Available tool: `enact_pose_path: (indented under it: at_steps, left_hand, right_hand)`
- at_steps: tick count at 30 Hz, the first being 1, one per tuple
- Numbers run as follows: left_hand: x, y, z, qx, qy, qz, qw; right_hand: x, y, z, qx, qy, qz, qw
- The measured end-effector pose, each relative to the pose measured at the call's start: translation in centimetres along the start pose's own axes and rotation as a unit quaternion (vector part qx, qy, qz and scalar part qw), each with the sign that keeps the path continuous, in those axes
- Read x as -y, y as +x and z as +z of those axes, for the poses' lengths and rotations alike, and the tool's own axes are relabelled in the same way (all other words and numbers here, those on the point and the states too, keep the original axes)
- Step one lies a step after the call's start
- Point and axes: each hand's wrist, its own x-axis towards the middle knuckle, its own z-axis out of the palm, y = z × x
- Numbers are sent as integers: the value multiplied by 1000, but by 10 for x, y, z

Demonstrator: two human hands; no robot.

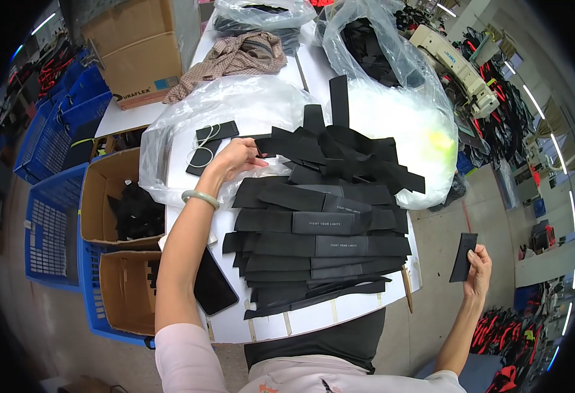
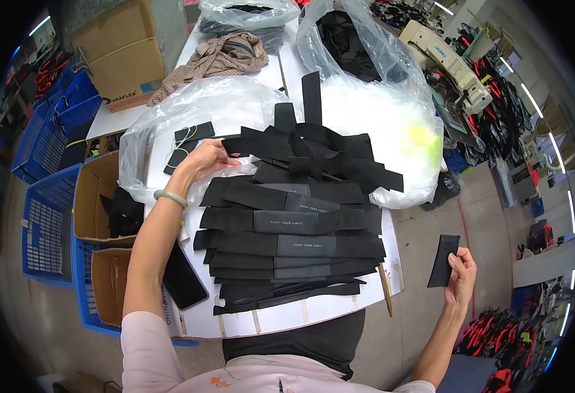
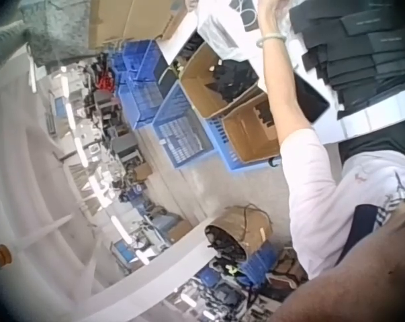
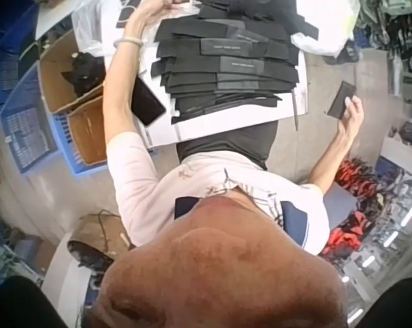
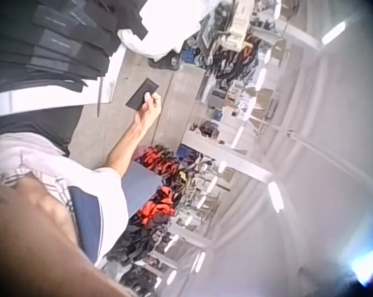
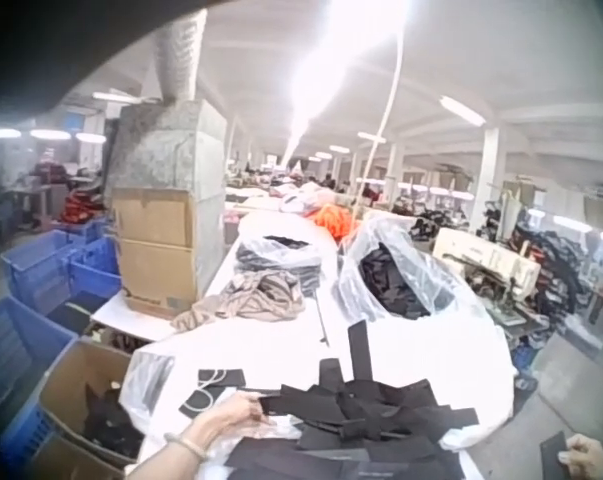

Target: The recorder is sorting and folding small black fabric straps at a factory workstation.

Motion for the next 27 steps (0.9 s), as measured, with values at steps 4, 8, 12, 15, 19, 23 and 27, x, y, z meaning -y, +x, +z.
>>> enact_pose_path:
  at_steps: [4, 8, 12, 15, 19, 23, 27]
  left_hand:
    - [-19, -30, 7, -191, -2, 144, 971]
    - [-58, -150, 74, -228, -122, 366, 894]
    - [-18, -234, 189, 92, -117, 210, 966]
    - [18, -232, 239, 163, -207, 53, 963]
    - [36, -232, 266, 109, -320, -6, 941]
    - [46, -227, 271, 115, -338, -6, 934]
    - [51, -227, 291, 106, -369, -45, 922]
  right_hand:
    - [24, -19, 17, 5, -36, -45, 998]
    - [36, -37, 75, 51, -75, -85, 992]
    - [28, -65, 123, 143, 42, -13, 989]
    - [20, -93, 136, 168, 30, 10, 985]
    - [6, -115, 112, 184, 64, 23, 981]
    - [-16, -133, 79, 216, 58, -26, 974]
    - [-35, -139, 78, 152, 100, -89, 979]
